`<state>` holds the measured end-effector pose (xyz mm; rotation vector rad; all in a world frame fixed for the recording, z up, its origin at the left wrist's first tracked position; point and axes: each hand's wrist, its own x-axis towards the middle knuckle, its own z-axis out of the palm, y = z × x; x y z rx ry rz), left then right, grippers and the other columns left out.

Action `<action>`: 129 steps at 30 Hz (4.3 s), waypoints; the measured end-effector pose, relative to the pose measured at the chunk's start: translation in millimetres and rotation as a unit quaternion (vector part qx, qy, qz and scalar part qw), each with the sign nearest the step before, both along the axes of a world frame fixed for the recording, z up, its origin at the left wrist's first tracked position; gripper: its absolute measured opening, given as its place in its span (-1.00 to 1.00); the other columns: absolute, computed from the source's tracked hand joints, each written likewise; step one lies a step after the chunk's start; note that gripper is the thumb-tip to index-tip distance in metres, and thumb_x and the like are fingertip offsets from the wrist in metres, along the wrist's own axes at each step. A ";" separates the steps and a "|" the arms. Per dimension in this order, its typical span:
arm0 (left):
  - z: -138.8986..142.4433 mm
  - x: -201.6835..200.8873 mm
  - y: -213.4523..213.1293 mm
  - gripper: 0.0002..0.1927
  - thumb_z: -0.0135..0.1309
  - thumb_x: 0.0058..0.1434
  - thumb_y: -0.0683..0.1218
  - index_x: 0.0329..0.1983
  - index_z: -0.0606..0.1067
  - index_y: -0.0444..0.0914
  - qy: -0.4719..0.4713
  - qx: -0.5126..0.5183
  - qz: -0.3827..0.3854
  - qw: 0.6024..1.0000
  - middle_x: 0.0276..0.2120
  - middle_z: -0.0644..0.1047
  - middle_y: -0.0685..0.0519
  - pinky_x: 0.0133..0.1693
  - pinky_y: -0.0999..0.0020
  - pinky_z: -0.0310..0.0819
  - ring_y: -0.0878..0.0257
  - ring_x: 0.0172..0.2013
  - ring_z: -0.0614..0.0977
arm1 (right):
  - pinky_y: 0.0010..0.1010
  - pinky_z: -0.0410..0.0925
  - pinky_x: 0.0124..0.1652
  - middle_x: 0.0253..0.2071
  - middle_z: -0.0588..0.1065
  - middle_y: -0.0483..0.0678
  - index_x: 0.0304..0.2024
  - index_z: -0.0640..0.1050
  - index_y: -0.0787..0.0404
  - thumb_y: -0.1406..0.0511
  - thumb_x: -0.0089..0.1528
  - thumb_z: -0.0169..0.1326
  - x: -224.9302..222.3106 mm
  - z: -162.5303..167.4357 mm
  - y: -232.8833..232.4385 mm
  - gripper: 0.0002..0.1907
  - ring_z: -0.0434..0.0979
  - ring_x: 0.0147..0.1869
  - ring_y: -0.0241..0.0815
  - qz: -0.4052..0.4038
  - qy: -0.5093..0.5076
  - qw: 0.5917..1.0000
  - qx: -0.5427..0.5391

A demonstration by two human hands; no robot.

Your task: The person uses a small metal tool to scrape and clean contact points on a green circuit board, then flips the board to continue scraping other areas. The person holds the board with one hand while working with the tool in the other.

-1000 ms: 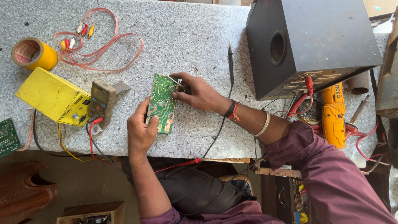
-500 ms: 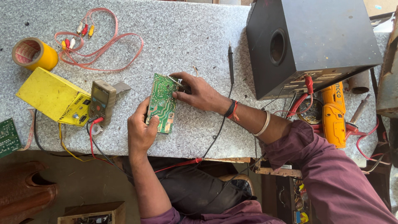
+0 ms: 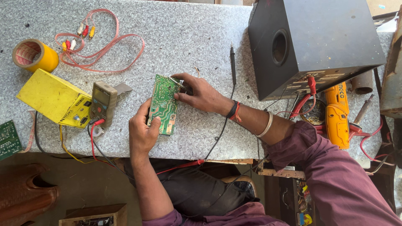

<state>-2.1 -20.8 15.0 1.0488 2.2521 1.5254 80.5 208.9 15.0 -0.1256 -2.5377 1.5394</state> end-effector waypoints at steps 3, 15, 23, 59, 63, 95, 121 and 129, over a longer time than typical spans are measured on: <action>-0.2 -0.1 -0.4 -0.45 0.02 0.17 -0.13 0.26 0.45 -0.37 0.003 0.000 0.000 1.000 -0.12 0.67 -0.14 -0.05 0.25 0.59 0.16 -0.11 0.73 | -0.37 0.36 -0.39 -0.42 0.53 -0.11 0.31 0.35 0.24 0.11 0.30 0.19 0.0 -0.1 -0.1 -0.38 0.50 -0.38 -0.33 0.004 0.010 1.000 -0.002; 0.3 0.0 -0.8 -0.45 0.03 0.19 -0.09 0.26 0.44 -0.36 0.011 0.006 -0.006 1.000 -0.14 0.67 -0.14 -0.07 0.26 0.59 0.16 -0.13 0.73 | -0.35 0.35 -0.40 -0.45 0.53 -0.08 0.31 0.35 0.26 0.11 0.30 0.19 0.2 -1.5 0.8 -0.37 0.49 -0.41 -0.30 0.004 0.015 1.000 0.002; -0.7 0.1 -1.0 -0.45 0.03 0.19 -0.10 0.26 0.45 -0.36 0.016 0.002 -0.001 1.000 -0.12 0.67 -0.15 -0.05 0.25 0.59 0.14 -0.11 0.73 | -0.35 0.37 -0.39 -0.43 0.55 -0.07 0.31 0.36 0.26 0.11 0.29 0.20 -0.3 -3.6 1.4 -0.37 0.52 -0.40 -0.29 0.003 0.020 1.000 0.006; -1.1 -0.6 -0.8 -0.45 0.02 0.17 -0.11 0.26 0.44 -0.36 0.022 0.000 -0.003 1.000 -0.12 0.67 -0.16 -0.05 0.23 0.60 0.13 -0.10 0.73 | -0.36 0.38 -0.38 -0.40 0.55 -0.08 0.31 0.35 0.25 0.09 0.29 0.20 0.1 -2.1 1.1 -0.36 0.52 -0.38 -0.31 0.004 0.010 1.000 0.001; -0.3 -0.3 -0.6 -0.45 0.02 0.17 -0.12 0.26 0.45 -0.36 0.016 -0.002 -0.001 1.000 -0.13 0.67 -0.15 -0.06 0.23 0.60 0.13 -0.12 0.74 | -0.34 0.37 -0.38 -0.42 0.54 -0.06 0.31 0.36 0.25 0.10 0.28 0.20 0.3 -1.5 0.9 -0.36 0.50 -0.39 -0.28 0.000 0.001 1.000 0.009; 0.6 1.0 -0.5 -0.47 0.02 0.19 -0.14 0.25 0.45 -0.36 0.008 0.004 -0.003 1.000 -0.12 0.67 -0.14 -0.06 0.25 0.60 0.15 -0.11 0.73 | -0.33 0.39 -0.36 -0.40 0.56 -0.05 0.32 0.34 0.25 0.13 0.30 0.19 0.4 -1.9 1.5 -0.37 0.53 -0.37 -0.27 0.005 0.007 1.000 0.007; -2.6 0.1 -1.2 -0.45 0.02 0.19 -0.11 0.27 0.44 -0.38 0.020 0.005 -0.004 1.000 -0.10 0.66 -0.16 -0.04 0.24 0.60 0.13 -0.09 0.73 | -0.34 0.43 -0.33 -0.35 0.58 -0.05 0.32 0.34 0.24 0.12 0.30 0.19 0.5 -3.3 1.3 -0.37 0.57 -0.34 -0.28 0.004 0.010 1.000 -0.004; -0.9 0.6 -1.0 -0.45 0.02 0.19 -0.10 0.26 0.44 -0.38 0.013 0.008 -0.006 1.000 -0.11 0.67 -0.16 -0.05 0.24 0.60 0.14 -0.10 0.73 | -0.33 0.40 -0.35 -0.40 0.55 -0.06 0.32 0.35 0.23 0.13 0.28 0.20 0.9 -0.9 0.8 -0.36 0.53 -0.37 -0.27 -0.002 -0.003 1.000 0.006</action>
